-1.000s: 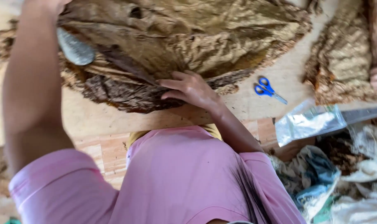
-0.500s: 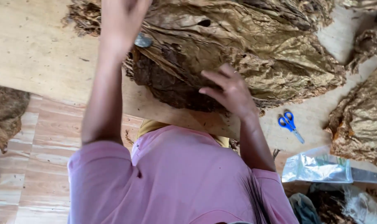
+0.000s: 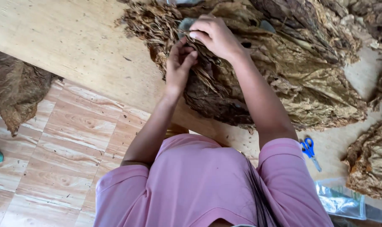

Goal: The person places several smooth stones onto a large dried fiber mat on a wooden table, then folds the mat edges over the stones to secure them. The person repeats this process, adjusting the mat and stones to keep them in place.

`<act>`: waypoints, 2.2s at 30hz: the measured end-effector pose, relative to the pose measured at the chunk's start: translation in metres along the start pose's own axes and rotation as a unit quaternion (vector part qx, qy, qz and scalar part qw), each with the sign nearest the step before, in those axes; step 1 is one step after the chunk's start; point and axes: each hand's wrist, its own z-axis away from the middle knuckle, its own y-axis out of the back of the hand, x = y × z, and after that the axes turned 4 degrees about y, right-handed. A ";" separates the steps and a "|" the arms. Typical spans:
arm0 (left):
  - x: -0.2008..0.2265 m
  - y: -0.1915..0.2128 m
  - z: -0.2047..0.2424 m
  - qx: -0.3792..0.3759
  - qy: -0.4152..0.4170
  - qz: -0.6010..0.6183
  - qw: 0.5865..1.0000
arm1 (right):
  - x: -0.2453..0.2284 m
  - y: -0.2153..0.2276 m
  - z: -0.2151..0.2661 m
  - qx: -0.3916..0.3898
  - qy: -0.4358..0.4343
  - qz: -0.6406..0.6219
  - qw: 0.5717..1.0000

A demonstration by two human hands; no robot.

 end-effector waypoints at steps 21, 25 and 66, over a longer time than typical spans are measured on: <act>-0.005 -0.007 -0.015 0.075 -0.166 -0.046 0.982 | 0.014 -0.019 0.000 0.067 -0.150 -0.213 0.963; 0.005 -0.006 -0.011 0.074 -0.228 -0.103 0.965 | 0.030 -0.021 0.004 0.093 -0.161 -0.229 0.956; -0.010 0.013 0.002 0.061 -0.188 -0.197 0.960 | -0.009 -0.002 -0.042 -0.196 -0.356 0.038 0.913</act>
